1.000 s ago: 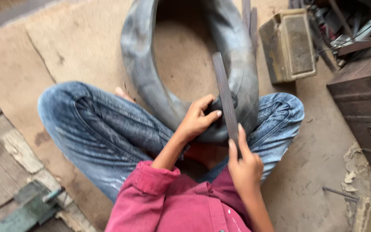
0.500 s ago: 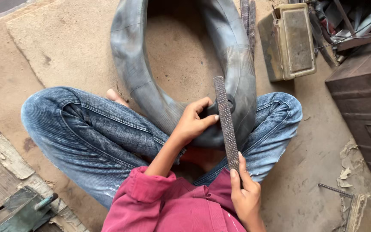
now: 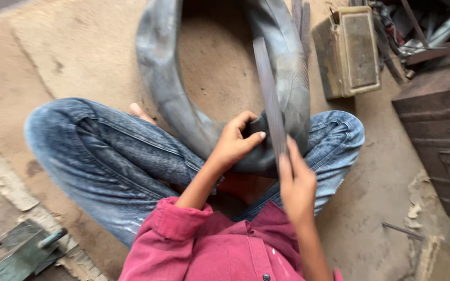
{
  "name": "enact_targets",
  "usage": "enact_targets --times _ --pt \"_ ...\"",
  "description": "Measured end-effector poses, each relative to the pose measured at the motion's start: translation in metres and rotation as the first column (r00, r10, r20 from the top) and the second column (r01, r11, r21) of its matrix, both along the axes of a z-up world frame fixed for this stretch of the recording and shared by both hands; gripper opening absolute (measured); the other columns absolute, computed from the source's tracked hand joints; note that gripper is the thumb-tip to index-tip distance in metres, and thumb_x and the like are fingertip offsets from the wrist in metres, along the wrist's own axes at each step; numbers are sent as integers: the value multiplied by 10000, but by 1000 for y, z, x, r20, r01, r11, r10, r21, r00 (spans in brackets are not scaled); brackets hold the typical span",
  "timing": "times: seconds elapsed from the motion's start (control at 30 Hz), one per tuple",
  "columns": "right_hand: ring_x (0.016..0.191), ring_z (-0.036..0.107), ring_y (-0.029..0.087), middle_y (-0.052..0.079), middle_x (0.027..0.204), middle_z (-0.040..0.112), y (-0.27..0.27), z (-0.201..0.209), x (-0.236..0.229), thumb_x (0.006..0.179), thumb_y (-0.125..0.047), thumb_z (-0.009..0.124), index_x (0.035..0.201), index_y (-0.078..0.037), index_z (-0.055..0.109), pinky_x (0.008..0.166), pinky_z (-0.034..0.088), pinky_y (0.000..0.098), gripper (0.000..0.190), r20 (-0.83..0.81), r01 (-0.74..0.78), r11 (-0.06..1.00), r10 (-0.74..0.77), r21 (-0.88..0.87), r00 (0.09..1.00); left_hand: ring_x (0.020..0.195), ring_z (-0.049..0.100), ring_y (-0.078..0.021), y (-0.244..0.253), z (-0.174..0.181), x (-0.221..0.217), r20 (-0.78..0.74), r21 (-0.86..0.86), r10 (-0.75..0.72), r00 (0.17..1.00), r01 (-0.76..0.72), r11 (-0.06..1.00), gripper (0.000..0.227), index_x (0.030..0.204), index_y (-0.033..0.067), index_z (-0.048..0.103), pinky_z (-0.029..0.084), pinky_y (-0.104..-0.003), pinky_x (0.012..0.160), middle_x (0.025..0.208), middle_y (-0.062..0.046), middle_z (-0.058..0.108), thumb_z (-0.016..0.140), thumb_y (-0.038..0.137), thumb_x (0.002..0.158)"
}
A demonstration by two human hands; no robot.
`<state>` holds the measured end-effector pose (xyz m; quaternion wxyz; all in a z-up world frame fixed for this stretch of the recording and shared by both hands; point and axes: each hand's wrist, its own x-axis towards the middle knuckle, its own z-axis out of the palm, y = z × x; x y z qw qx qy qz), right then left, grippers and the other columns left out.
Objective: The person sits cross-legged on the floor and uses a metal file to scrape the surface of a black rubber tire. They repeatedly rub the file against a specific section of the tire, rotating the tire slightly to adjust the working area.
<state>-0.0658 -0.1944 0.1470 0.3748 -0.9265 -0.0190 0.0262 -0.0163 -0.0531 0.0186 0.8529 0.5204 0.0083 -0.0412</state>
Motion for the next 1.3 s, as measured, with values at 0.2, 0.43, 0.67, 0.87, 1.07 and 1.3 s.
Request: enact_targets --times 0.2,0.43,0.67,0.87,1.07,1.3 --pt "659 710 187 253 856 724 -17 21 -53 962 -187 626 1399 -137 633 646 546 337 439 -160 154 938 -211 -310 964 865 534 -65 1 -9 -4 -51 -104 -43 998 38 994 217 979 41 558 460 -244 745 878 14 589 731 52 848" --pt "886 705 423 298 960 678 25 -10 63 1038 -194 625 1371 -49 642 750 528 439 364 99 -172 948 205 -267 974 860 514 -65 3 -13 -8 39 -81 22 999 -18 997 208 974 44 566 452 -241 742 878 26 548 738 77 862" --pt "619 599 259 286 789 605 -17 -4 -34 1025 -125 624 1474 -69 600 636 531 362 453 -61 92 950 -115 -298 992 795 572 -51 6 3 3 -99 -135 -65 993 51 990 114 964 43 630 482 -233 713 850 25 650 675 145 939" --pt "490 645 296 274 675 607 -8 1 -64 948 -161 665 1405 -91 614 532 484 418 465 50 64 911 -47 -408 998 745 504 -45 5 1 0 10 28 18 1000 -19 999 146 910 24 600 425 -250 632 781 42 560 667 143 961" --pt "963 718 394 305 1060 687 18 -15 72 1054 -186 613 1384 -11 624 787 545 390 374 166 -147 946 201 -288 966 719 475 -70 6 1 -3 80 134 48 996 -59 989 173 912 16 591 398 -272 603 782 21 520 676 161 953" --pt "954 660 148 173 1084 749 0 -3 -26 1015 -113 616 1409 17 586 885 533 310 416 40 56 991 -51 -118 998 797 531 -68 -3 -15 -4 -19 -40 9 1000 -10 999 153 947 27 619 454 -266 692 826 20 591 658 175 950"
